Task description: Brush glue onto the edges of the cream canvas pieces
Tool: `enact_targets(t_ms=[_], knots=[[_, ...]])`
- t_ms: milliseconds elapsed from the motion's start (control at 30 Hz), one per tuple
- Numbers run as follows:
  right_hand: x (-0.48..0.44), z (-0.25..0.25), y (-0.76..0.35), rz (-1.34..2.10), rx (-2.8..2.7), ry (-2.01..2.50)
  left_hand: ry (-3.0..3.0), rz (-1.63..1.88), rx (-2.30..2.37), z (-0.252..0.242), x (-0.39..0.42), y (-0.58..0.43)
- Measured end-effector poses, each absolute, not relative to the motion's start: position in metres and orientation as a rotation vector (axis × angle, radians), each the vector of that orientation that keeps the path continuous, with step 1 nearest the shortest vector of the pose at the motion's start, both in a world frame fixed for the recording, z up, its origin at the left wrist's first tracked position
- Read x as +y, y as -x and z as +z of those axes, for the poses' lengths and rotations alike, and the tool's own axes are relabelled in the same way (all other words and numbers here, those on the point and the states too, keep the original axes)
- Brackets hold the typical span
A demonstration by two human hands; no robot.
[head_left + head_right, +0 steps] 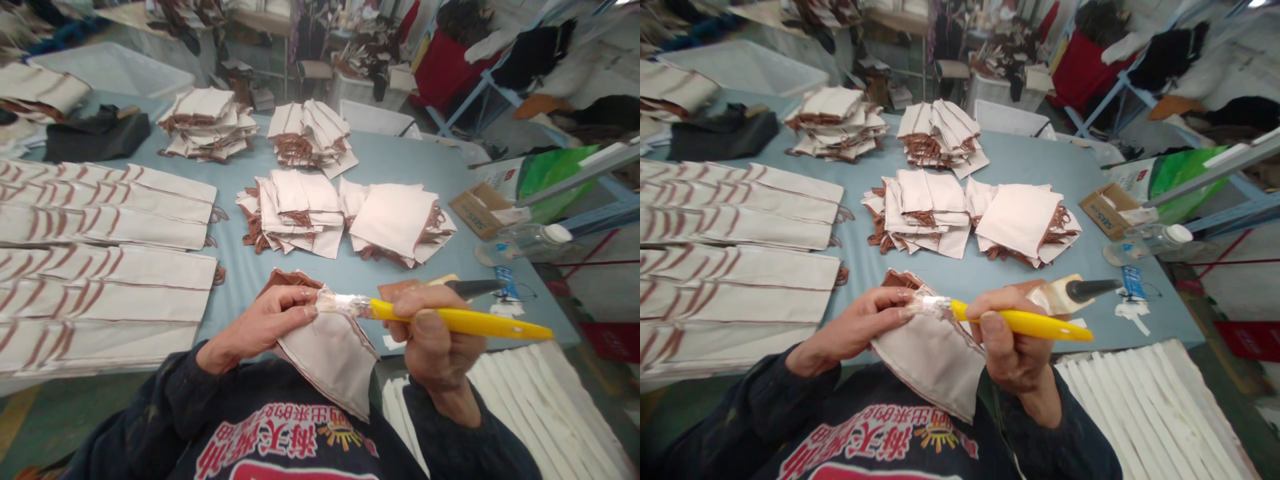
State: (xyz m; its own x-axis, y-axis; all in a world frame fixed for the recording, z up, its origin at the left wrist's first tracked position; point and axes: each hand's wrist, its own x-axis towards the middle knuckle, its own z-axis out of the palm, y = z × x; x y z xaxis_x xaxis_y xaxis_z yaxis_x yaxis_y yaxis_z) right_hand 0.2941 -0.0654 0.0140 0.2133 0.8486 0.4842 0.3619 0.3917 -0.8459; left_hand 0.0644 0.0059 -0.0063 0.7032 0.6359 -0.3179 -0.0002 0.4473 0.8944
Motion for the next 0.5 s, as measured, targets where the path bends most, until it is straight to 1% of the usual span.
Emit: enact_targets(t_ms=[133, 333, 433, 500], knots=[[-0.055, 0.004, -0.299, 0.394, -1.609, 1.182, -0.945, 0.391, 0.718, -0.009, 0.007, -0.060], [-0.057, 0.009, -0.298, 0.465, -1.441, 1.032, -0.864, 0.420, 0.681, -0.019, 0.008, -0.055], [-0.060, 0.007, -0.300, 0.438, -1.583, 1.127, -0.877, 0.415, 0.702, -0.019, 0.008, -0.056], [-0.061, 0.003, -0.302, 0.461, -1.557, 1.239, -0.886, 0.444, 0.744, -0.018, 0.007, -0.059]])
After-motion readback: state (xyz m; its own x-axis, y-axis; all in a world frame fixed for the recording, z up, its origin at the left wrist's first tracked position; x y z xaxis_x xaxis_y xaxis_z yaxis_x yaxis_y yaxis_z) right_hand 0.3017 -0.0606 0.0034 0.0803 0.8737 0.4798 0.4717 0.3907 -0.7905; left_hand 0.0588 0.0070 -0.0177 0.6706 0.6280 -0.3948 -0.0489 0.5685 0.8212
